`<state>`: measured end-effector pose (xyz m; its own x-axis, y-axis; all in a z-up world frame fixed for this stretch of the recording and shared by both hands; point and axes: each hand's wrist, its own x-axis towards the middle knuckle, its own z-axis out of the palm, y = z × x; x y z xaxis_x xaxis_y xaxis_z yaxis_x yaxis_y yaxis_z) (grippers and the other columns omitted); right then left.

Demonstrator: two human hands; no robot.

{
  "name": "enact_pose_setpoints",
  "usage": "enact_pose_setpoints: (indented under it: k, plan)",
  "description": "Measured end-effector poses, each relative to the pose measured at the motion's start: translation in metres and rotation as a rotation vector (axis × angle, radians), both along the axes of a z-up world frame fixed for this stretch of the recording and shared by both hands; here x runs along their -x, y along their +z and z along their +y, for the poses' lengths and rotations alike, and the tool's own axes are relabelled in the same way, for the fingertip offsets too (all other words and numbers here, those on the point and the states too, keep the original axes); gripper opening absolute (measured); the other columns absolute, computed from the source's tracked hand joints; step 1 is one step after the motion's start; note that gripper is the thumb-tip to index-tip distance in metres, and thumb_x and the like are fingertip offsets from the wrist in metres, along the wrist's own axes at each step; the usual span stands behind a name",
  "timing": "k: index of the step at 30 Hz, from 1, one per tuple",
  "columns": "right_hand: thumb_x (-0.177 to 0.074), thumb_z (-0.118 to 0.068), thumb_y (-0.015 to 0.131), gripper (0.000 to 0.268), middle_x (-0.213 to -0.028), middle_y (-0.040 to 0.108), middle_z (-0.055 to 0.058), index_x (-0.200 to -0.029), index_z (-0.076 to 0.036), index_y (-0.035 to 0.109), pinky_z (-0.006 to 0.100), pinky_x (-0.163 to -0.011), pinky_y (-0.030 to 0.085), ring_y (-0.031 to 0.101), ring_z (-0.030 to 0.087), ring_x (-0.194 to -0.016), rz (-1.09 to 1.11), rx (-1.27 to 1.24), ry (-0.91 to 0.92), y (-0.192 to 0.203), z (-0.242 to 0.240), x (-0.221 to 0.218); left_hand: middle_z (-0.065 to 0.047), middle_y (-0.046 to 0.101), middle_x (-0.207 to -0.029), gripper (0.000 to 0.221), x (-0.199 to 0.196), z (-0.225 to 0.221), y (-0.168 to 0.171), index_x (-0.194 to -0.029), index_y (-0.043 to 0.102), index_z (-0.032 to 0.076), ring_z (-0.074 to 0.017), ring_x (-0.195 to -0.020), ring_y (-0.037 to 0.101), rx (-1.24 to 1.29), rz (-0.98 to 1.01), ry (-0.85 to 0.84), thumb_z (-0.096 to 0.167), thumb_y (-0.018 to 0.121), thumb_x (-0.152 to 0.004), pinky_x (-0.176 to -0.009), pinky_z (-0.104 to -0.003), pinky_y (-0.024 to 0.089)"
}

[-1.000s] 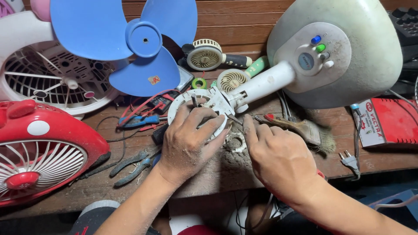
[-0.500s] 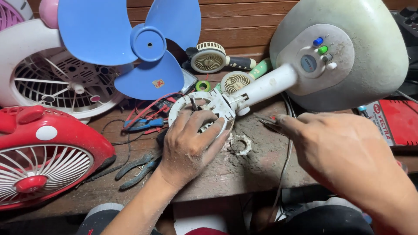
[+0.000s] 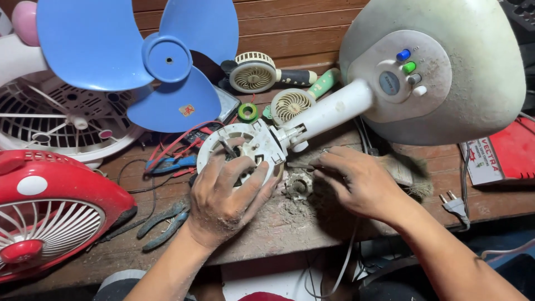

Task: Disassembling a fan motor by removing the plastic housing and using a screwdriver to separate internal components.

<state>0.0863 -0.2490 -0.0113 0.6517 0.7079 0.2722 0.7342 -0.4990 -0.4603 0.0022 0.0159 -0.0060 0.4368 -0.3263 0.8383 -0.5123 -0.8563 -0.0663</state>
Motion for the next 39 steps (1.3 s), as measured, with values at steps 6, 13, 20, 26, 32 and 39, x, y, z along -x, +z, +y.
enact_pose_setpoints:
  k: [6, 13, 20, 26, 32, 39]
  plan:
    - [-0.087, -0.007, 0.066, 0.033, -0.082, 0.054, 0.008, -0.12, -0.01, 0.069, 0.04, -0.06, 0.046, 0.053, 0.029, -0.072, -0.189, -0.101, 0.025, -0.001, 0.006, -0.006, -0.013, 0.051, -0.1, 0.019, -0.007, 0.01, 0.005, -0.102, 0.065, 0.002, -0.0398, -0.093, 0.063, -0.019, -0.029, -0.162, 0.015, 0.077, -0.095, -0.083, -0.055, 0.071]
    - [-0.077, -0.009, 0.064, 0.043, -0.085, 0.053, 0.007, -0.119, -0.019, 0.069, 0.039, -0.057, 0.046, 0.056, 0.028, -0.076, -0.318, -0.032, -0.069, 0.014, 0.017, -0.01, -0.014, 0.046, -0.11, 0.023, -0.001, 0.022, -0.004, -0.107, 0.064, 0.005, -0.0484, -0.104, 0.067, -0.043, 0.054, -0.185, 0.023, 0.075, -0.097, -0.087, -0.055, 0.066]
    - [-0.094, -0.014, 0.065, 0.015, -0.077, 0.052, 0.007, -0.107, -0.007, 0.064, 0.043, -0.054, 0.039, 0.05, 0.029, -0.065, -0.414, -0.049, 0.072, 0.037, 0.024, -0.013, -0.016, 0.029, -0.131, 0.09, -0.001, 0.015, 0.006, -0.13, 0.03, 0.006, -0.0461, -0.127, 0.05, 0.287, 0.047, -0.066, 0.058, 0.081, -0.076, -0.125, -0.078, 0.035]
    - [-0.067, -0.006, 0.064, 0.045, -0.08, 0.053, 0.002, -0.111, -0.015, 0.064, 0.042, -0.054, 0.041, 0.052, 0.027, -0.07, -0.618, 0.249, 0.037, 0.051, 0.024, -0.022, -0.025, 0.021, -0.163, 0.147, 0.01, 0.019, 0.03, -0.155, 0.02, 0.002, -0.0444, -0.154, 0.025, 0.336, 0.648, 0.164, 0.069, 0.091, -0.044, -0.124, -0.063, 0.027]
    - [-0.072, -0.018, 0.065, 0.024, -0.083, 0.056, 0.0, -0.096, -0.02, 0.061, 0.04, -0.057, 0.04, 0.054, 0.026, -0.075, -0.705, 0.416, 0.019, 0.069, 0.036, -0.02, -0.02, 0.036, -0.161, 0.138, 0.013, 0.018, 0.026, -0.16, 0.025, 0.006, -0.0356, -0.149, 0.038, 0.192, 0.759, 0.219, 0.065, 0.095, -0.056, -0.117, -0.052, 0.034]
    - [-0.084, -0.019, 0.06, 0.007, -0.081, 0.056, -0.002, -0.081, -0.024, 0.057, 0.04, -0.058, 0.038, 0.055, 0.026, -0.08, -0.685, 0.545, 0.03, 0.088, 0.052, 0.001, -0.02, 0.051, -0.142, 0.112, 0.012, 0.012, 0.027, -0.149, 0.044, 0.005, -0.0372, -0.13, 0.055, 0.156, 0.6, 0.198, 0.06, 0.091, -0.064, -0.108, -0.048, 0.044]
